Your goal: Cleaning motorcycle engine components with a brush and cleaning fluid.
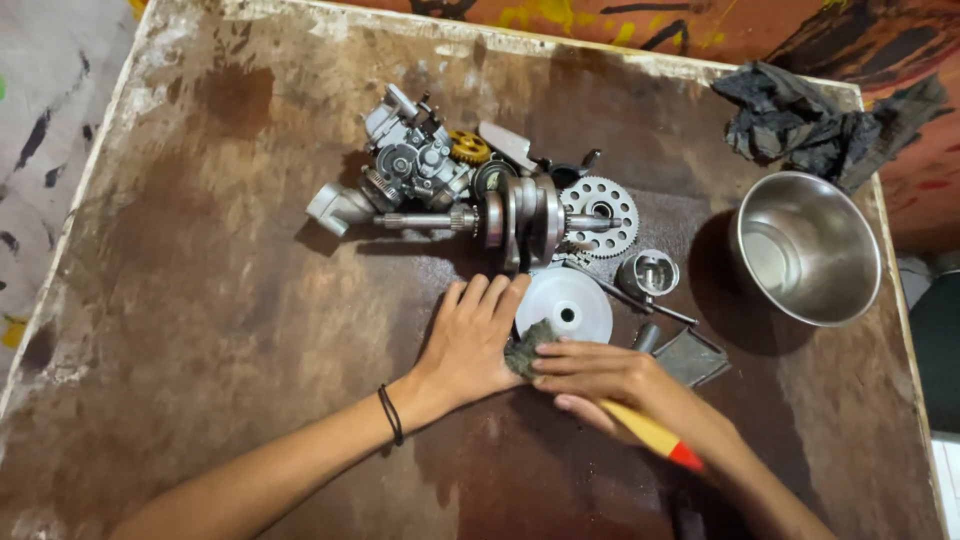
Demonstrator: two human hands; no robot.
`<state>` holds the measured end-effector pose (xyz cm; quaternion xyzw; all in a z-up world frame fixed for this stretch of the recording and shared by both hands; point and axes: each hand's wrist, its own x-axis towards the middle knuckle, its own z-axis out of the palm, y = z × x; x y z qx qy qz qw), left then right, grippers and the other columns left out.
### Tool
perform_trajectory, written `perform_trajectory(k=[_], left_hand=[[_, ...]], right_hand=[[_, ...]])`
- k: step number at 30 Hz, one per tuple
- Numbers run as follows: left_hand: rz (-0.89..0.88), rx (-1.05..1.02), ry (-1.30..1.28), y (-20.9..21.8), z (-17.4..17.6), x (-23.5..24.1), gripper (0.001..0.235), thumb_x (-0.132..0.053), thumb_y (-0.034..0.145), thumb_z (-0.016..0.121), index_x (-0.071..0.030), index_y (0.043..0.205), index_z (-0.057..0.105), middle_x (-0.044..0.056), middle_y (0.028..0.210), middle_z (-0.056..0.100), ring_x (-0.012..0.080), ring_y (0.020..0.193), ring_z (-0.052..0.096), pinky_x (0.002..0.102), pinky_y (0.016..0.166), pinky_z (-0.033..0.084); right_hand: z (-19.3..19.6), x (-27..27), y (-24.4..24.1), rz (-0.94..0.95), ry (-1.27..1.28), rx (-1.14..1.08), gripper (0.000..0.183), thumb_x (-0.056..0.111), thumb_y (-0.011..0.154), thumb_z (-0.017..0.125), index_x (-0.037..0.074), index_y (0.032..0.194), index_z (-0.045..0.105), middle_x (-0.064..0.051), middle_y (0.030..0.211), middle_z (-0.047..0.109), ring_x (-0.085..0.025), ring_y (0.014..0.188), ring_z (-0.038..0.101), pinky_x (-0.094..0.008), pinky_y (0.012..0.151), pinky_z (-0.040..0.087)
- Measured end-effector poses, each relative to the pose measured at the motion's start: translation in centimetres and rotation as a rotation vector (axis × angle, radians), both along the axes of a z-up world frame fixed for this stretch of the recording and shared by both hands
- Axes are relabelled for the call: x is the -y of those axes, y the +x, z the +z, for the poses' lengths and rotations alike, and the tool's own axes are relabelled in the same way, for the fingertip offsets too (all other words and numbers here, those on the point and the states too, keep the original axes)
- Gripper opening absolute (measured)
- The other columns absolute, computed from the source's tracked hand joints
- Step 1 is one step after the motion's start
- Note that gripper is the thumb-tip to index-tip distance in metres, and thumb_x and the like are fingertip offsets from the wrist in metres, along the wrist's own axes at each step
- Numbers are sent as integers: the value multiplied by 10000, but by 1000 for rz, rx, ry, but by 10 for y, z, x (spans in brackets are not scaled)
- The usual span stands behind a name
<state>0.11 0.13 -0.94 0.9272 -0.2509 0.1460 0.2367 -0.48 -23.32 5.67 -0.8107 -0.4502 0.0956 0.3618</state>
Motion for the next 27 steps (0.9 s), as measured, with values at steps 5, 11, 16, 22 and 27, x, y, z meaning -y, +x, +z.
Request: perform_trajectory(k=[5,11,16,22,27], left_hand=[[-27,-10,-77,-1,13,2,1078,-715,687,785,64,1364,473,186,1137,543,338,1004,501,477,899,395],[-16,-18,-21,1,10,0,1087,-683,660,786,49,1400,474,162,1141,550,328,1037,510,464,909,402],[-17,5,-87,1,10,0,1094,-711,685,822,61,1376,471,184,1139,540,343,1019,498,472,911,398],[-11,-58,-18,0,12,3,1122,-679,601,823,42,1389,477,160,1123,545,335,1029,503,469,903,398],[-28,-53,-40,2,9,1,1130,-700,639,816,72,1384,462,178,1120,536,332,1015,498,473,904,394]], right_hand=[[-6,15,30,-234,20,91,240,82,893,727,67,1126,781,-121,1242,751,-300,1241,695,-456,1082,495],[-5,16,22,-39,28,-156,242,101,887,736,44,1114,796,-113,1192,781,-312,1217,716,-449,1044,523],[-9,19,32,-299,12,110,262,124,889,725,31,1126,790,-136,1205,762,-334,1237,685,-461,1067,525],[2,23,34,-13,65,-211,233,118,902,734,37,1114,783,-141,1217,769,-326,1234,707,-468,1033,510],[-15,19,16,-97,36,-126,216,161,874,776,84,1074,808,-97,1196,788,-276,1207,738,-431,987,537]])
